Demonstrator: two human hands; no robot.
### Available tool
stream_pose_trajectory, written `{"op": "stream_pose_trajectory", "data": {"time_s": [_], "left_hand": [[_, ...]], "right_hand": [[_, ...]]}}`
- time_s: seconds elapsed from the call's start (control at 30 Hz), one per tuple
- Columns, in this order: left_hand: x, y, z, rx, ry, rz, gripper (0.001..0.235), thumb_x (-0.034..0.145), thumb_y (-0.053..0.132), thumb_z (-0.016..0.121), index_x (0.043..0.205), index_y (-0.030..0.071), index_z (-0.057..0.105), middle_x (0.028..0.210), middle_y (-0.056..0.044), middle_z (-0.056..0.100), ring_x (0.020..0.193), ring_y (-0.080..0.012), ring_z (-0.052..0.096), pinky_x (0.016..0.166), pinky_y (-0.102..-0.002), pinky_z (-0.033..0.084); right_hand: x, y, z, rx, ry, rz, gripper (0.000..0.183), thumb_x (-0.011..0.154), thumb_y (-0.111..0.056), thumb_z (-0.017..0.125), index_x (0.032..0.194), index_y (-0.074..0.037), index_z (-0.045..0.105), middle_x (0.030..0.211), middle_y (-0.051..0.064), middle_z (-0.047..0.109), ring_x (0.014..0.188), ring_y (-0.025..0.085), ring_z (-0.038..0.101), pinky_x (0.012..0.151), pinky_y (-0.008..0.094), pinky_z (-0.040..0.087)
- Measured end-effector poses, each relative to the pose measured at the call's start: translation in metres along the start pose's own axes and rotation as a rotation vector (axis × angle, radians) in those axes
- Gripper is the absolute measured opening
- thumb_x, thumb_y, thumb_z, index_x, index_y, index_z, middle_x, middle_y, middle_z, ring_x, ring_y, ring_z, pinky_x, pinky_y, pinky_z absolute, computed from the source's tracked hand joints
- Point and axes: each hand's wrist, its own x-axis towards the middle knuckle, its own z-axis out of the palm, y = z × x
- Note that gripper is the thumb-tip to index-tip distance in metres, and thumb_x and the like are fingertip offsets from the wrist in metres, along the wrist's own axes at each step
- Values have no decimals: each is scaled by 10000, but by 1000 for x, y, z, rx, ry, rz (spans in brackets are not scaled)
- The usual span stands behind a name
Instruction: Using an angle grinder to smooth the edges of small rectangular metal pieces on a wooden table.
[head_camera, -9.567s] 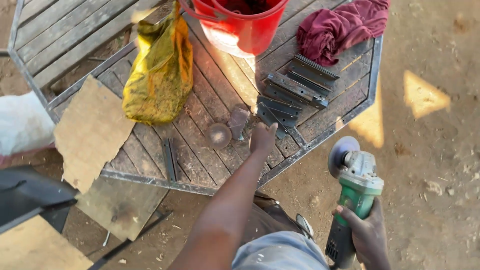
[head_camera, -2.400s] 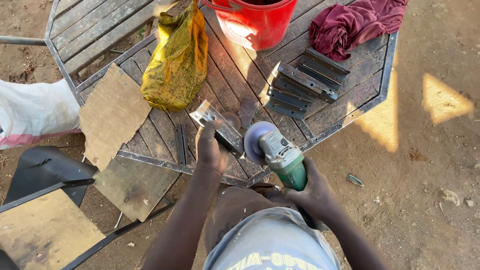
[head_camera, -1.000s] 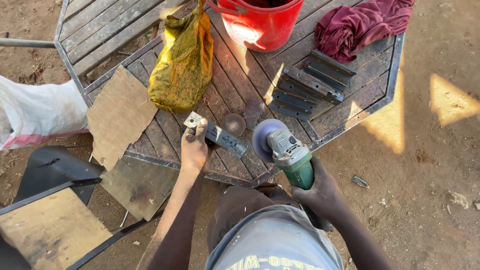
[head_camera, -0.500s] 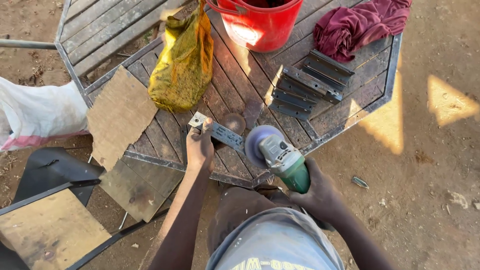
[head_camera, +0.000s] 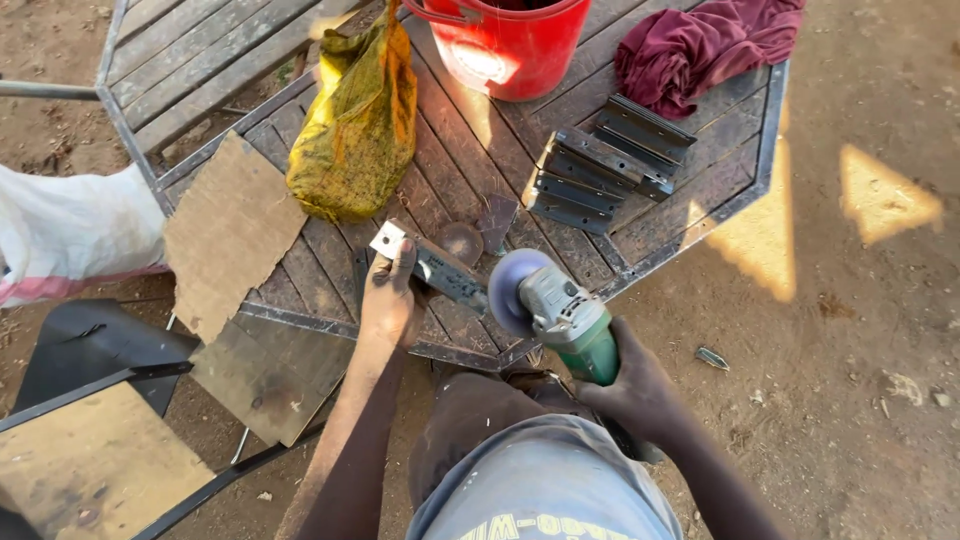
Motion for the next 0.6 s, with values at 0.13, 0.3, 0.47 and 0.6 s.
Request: {"op": "stream_pose_trajectory", "data": {"time_s": [0.13, 0.3, 0.47, 0.6], "left_hand": [[-12, 28, -15, -189, -118, -130, 236, 922, 358, 754, 1024, 147, 725, 798, -1, 746, 632, -134, 697, 463, -278, 507], [45, -35, -95, -248, 109, -18, 101, 885, 120, 797, 934, 142, 712, 767, -30, 715, 600, -172, 674, 352, -310, 460], [69, -60, -194, 651, 480, -149, 481, 970, 381, 676, 1231, 3, 532, 1083, -134, 605, 974, -277, 597, 720, -403, 466], [34, -3, -154, 1305, 539, -388, 199, 1057, 268, 559, 1122, 86, 607, 906, -141, 693, 748, -336, 651, 614, -479, 483]], "right_hand": [[2, 4, 4, -8, 4, 21, 726, 646, -298, 727, 1332, -185, 517, 991, 96, 668, 843, 225, 609, 745, 380, 504], [-2, 15, 5, -44, 63, 56, 653, 673, -277, 741, 1273, -160, 511, 1009, 97, 670, 848, 236, 639, 735, 403, 509], [-2, 23, 3, 32, 118, 96, 680, 656, -197, 754, 1302, -138, 551, 999, 117, 689, 851, 248, 621, 778, 393, 496], [7, 58, 3, 26, 197, 65, 620, 638, -215, 795, 1208, -96, 581, 951, 124, 665, 816, 244, 574, 760, 391, 477]]}}
